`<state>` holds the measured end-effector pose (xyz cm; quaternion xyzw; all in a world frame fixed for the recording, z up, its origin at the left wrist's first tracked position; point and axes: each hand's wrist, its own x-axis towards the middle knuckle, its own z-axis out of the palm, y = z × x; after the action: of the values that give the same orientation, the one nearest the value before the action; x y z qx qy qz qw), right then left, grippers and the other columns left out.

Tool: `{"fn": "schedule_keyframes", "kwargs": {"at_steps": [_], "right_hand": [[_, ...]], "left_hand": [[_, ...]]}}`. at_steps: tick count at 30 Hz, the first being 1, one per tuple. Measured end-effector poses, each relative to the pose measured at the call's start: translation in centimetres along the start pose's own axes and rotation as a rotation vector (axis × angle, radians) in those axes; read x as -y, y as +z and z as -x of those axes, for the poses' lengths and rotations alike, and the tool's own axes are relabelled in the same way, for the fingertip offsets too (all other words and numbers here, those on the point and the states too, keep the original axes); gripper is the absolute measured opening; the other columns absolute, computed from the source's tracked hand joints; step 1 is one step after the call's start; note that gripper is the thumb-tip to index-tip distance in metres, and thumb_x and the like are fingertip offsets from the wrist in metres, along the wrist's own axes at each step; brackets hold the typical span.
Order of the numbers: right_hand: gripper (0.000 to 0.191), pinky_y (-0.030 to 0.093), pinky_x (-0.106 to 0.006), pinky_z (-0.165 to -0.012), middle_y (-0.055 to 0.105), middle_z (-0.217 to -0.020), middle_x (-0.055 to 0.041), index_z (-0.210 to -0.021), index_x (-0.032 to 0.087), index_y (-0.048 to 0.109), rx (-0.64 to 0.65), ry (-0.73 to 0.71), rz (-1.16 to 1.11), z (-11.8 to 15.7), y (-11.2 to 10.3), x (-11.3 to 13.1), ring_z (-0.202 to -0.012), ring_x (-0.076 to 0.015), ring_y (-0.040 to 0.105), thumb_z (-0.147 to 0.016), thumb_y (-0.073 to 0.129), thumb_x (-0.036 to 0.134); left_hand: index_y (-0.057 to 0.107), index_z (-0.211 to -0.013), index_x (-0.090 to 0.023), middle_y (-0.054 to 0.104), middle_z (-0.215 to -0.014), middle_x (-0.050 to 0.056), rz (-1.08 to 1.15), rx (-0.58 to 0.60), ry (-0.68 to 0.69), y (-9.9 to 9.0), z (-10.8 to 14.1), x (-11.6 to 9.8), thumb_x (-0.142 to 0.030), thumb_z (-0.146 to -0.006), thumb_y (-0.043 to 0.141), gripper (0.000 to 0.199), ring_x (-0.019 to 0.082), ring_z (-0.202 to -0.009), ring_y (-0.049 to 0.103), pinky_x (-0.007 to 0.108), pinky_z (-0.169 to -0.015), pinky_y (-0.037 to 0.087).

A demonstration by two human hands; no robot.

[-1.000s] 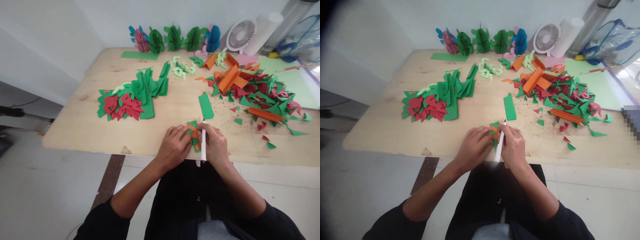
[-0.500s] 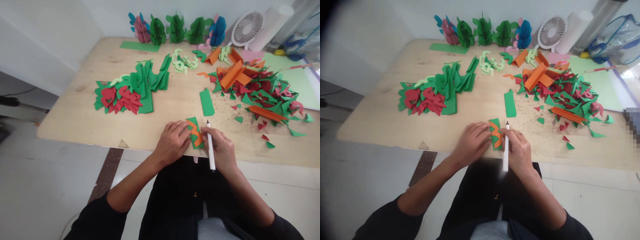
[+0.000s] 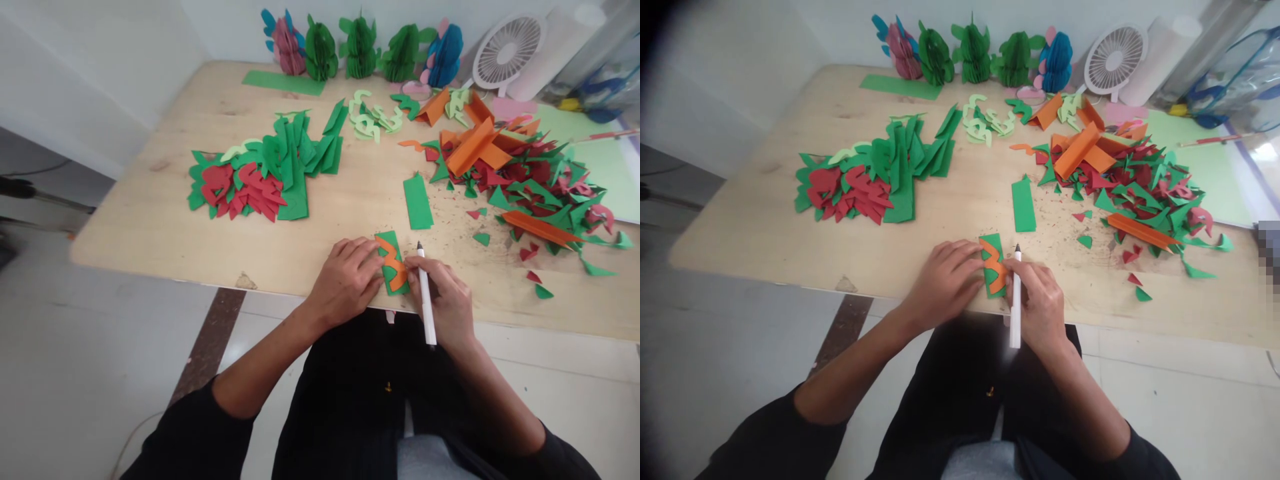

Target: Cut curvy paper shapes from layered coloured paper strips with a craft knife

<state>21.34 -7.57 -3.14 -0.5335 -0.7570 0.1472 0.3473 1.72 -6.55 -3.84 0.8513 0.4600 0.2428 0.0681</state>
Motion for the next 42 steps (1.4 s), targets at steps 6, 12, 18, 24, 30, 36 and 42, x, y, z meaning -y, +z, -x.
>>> {"fn": "schedule_keyframes", "kwargs": {"at_steps": [6, 12, 18, 24, 30, 36, 42], "right_hand": [[0.017, 0.053, -0.035, -0.079, 0.074, -0.093, -0.003, -0.103, 0.026, 0.065, -0.042, -0.006, 0.061, 0.02, 0.08, 0.01, -0.084, -0.0199, 0.068, -0.092, 0.054, 0.022], [0.017, 0.052, -0.035, -0.079, 0.074, -0.094, -0.0033, -0.104, 0.025, 0.065, -0.044, -0.028, 0.09, 0.03, 0.21, -0.14, -0.085, -0.0203, 0.067, -0.092, 0.054, 0.022], [0.015, 0.052, -0.035, -0.079, 0.074, -0.093, -0.0035, -0.102, 0.025, 0.065, -0.034, -0.031, 0.093, 0.05, 0.15, -0.18, -0.084, -0.0204, 0.068, -0.092, 0.054, 0.023], [0.017, 0.053, -0.036, -0.079, 0.075, -0.095, -0.0032, -0.103, 0.026, 0.066, -0.031, -0.014, 0.077, -0.05, 0.13, -0.02, -0.086, -0.0208, 0.069, -0.092, 0.053, 0.025], [0.015, 0.053, -0.034, -0.08, 0.075, -0.094, -0.0028, -0.102, 0.025, 0.065, -0.021, -0.027, 0.092, -0.08, 0.05, 0.08, -0.086, -0.0198, 0.069, -0.092, 0.054, 0.023], [0.015, 0.052, -0.034, -0.08, 0.075, -0.093, -0.0034, -0.103, 0.024, 0.065, -0.03, -0.055, 0.096, -0.05, 0.03, 0.05, -0.086, -0.0195, 0.068, -0.093, 0.053, 0.023], [0.016, 0.051, -0.037, -0.083, 0.074, -0.092, -0.0033, -0.102, 0.025, 0.065, -0.026, -0.075, 0.095, -0.19, 0.04, 0.09, -0.086, -0.0198, 0.068, -0.094, 0.052, 0.023]], "left_hand": [[0.065, -0.104, -0.015, 0.062, -0.127, 0.014, 0.008, 0.002, -0.003, 0.01, 0.01, 0.0, -0.028, -0.094, 0.047, 0.025, 0.028, -0.121, 0.054, 0.046, -0.102, 0.043], [0.065, -0.104, -0.015, 0.062, -0.126, 0.015, 0.004, -0.015, 0.009, -0.02, -0.01, -0.02, -0.027, -0.094, 0.047, 0.025, 0.028, -0.12, 0.054, 0.046, -0.102, 0.043], [0.065, -0.106, -0.014, 0.062, -0.126, 0.015, -0.002, -0.019, 0.017, 0.04, 0.05, 0.04, -0.027, -0.094, 0.047, 0.025, 0.028, -0.12, 0.054, 0.046, -0.102, 0.043], [0.065, -0.106, -0.015, 0.062, -0.127, 0.015, 0.012, -0.013, 0.007, 0.05, 0.08, 0.05, -0.028, -0.094, 0.047, 0.025, 0.029, -0.121, 0.053, 0.046, -0.102, 0.043], [0.065, -0.106, -0.014, 0.062, -0.127, 0.015, 0.019, -0.016, 0.004, 0.11, 0.11, 0.07, -0.027, -0.094, 0.047, 0.026, 0.029, -0.122, 0.053, 0.047, -0.102, 0.043], [0.065, -0.106, -0.014, 0.062, -0.128, 0.015, 0.011, -0.017, 0.008, 0.1, 0.09, 0.07, -0.027, -0.094, 0.047, 0.026, 0.029, -0.121, 0.053, 0.047, -0.103, 0.042], [0.065, -0.108, -0.016, 0.062, -0.128, 0.014, 0.007, -0.015, 0.001, 0.23, 0.12, 0.1, -0.029, -0.093, 0.048, 0.026, 0.029, -0.123, 0.053, 0.047, -0.103, 0.042]]}}
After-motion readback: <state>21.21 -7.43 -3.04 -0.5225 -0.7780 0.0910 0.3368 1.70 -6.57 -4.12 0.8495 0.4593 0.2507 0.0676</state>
